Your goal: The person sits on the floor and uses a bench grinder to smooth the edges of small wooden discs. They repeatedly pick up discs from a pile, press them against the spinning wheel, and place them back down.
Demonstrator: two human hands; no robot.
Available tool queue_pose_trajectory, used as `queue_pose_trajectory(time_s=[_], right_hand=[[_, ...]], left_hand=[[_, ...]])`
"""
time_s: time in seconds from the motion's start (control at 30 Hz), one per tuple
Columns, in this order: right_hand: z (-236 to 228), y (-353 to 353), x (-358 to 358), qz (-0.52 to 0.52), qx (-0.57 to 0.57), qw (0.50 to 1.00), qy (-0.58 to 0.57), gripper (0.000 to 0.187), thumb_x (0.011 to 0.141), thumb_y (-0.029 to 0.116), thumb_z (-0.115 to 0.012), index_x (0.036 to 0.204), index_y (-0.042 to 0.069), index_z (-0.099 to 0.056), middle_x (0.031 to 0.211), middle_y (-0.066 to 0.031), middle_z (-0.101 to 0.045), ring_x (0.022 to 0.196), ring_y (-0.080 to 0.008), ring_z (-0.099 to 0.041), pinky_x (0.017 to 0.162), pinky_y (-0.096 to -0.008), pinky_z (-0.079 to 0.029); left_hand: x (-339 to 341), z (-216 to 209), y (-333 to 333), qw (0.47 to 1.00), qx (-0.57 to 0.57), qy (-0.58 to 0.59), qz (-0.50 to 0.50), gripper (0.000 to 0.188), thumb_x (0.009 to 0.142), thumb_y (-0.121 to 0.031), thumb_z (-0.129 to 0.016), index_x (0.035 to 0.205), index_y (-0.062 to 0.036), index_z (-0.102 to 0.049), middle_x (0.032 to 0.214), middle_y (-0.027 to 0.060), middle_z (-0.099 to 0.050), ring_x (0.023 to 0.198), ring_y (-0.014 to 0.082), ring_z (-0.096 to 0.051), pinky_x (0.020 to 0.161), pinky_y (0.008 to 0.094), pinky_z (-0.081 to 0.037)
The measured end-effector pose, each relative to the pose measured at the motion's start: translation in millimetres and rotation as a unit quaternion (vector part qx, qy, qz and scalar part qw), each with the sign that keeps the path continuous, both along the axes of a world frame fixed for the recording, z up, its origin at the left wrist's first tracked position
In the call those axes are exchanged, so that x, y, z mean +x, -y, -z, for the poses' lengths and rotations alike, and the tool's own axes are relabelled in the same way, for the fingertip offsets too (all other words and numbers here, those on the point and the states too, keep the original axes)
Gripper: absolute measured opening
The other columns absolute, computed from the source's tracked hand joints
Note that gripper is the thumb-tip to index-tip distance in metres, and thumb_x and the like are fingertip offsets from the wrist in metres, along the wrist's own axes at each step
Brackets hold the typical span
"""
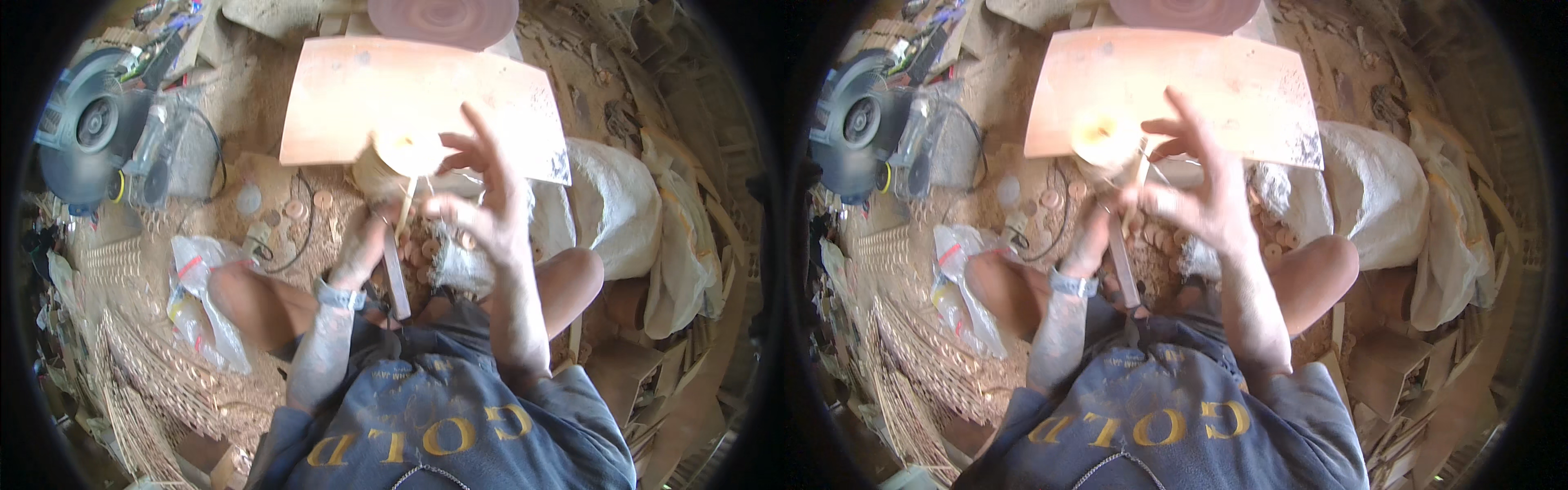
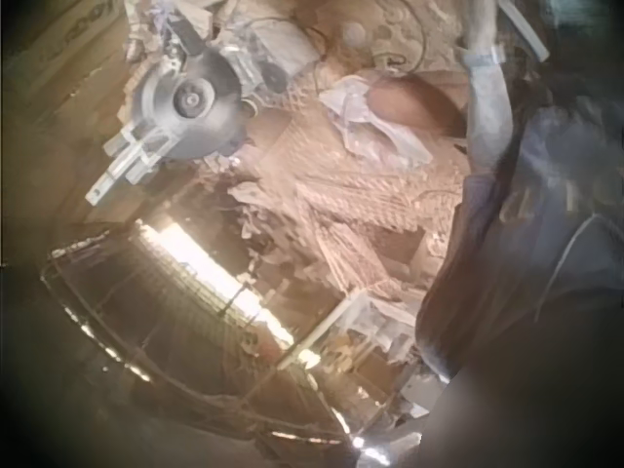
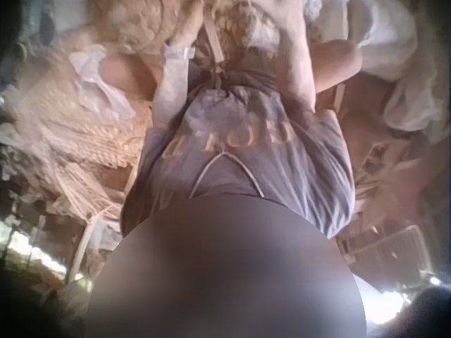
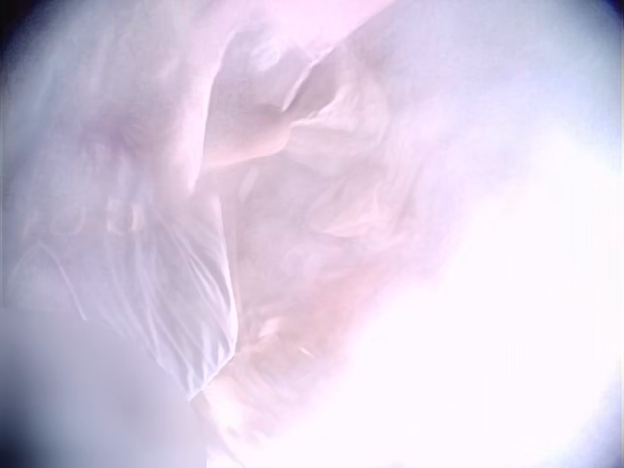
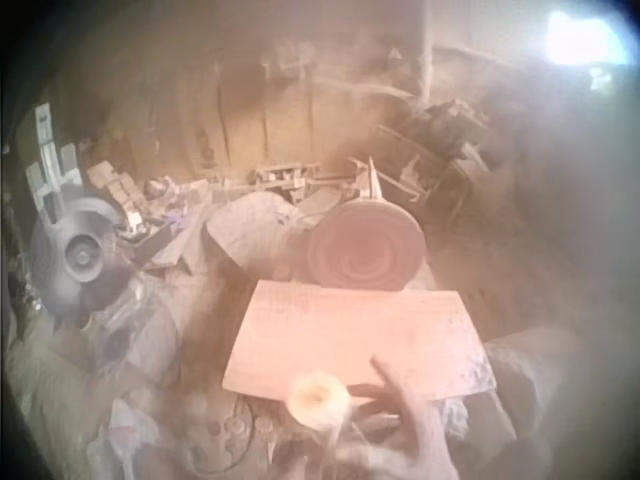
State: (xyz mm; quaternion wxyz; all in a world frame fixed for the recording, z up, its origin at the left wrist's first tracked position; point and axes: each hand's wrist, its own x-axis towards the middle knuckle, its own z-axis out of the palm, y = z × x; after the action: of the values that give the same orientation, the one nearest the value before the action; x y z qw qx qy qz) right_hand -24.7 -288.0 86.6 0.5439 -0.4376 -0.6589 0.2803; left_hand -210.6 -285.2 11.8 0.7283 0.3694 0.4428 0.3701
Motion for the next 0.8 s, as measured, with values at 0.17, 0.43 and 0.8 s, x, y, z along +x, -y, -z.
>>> queue_pose_trajectory(time_s=[0.17, 0.43, 0.8], right_hand=[[6.7, 9.5, 26.0, 0.09, -0.166, 0.98, 0.058, 0.031, 0.093, 0.033, -0.069, 0.101, 0.004, -0.075, 0.082, -0.0081, -0.073, 0.073, -0.0089, -0.065, 0.064, -0.0249, -0.052], [-7.2, 39.3, 192.8, 0.492, -0.21, 0.823, 0.19, 0.032, 0.087, 0.029, -0.069, 0.095, -0.002, -0.073, 0.071, -0.0021, -0.063, 0.074, -0.0129, -0.06, 0.072, -0.0279, -0.048], [2.1, 14.6, -35.7, -0.049, 0.032, 0.982, 0.177, 0.101, 0.061, 0.051, -0.089, 0.139, -0.001, -0.05, 0.138, -0.0217, -0.055, 0.132, -0.0339, -0.05, 0.106, -0.0457, -0.043]], left_hand=[[-48.1, 2.5, -13.8, 0.999, 0.031, 0.0, -0.044, 0.053, 0.094, -0.05, -0.051, 0.106, 0.0008, -0.062, 0.072, 0.0072, -0.062, 0.054, 0.0121, -0.055, 0.045, 0.0251, -0.044], [-167.6, -12.6, -4.0, 0.979, 0.021, -0.007, -0.203, 0.029, 0.099, -0.038, -0.051, 0.091, -0.0113, -0.041, 0.105, 0.0155, -0.061, 0.072, 0.0148, -0.057, 0.047, 0.0255, -0.047], [-72.9, 9.7, 33.3, 0.989, 0.071, -0.119, -0.054, 0.027, 0.097, -0.029, -0.059, 0.097, -0.0021, -0.061, 0.068, 0.0038, -0.06, 0.054, 0.0103, -0.055, 0.048, 0.0252, -0.044]])
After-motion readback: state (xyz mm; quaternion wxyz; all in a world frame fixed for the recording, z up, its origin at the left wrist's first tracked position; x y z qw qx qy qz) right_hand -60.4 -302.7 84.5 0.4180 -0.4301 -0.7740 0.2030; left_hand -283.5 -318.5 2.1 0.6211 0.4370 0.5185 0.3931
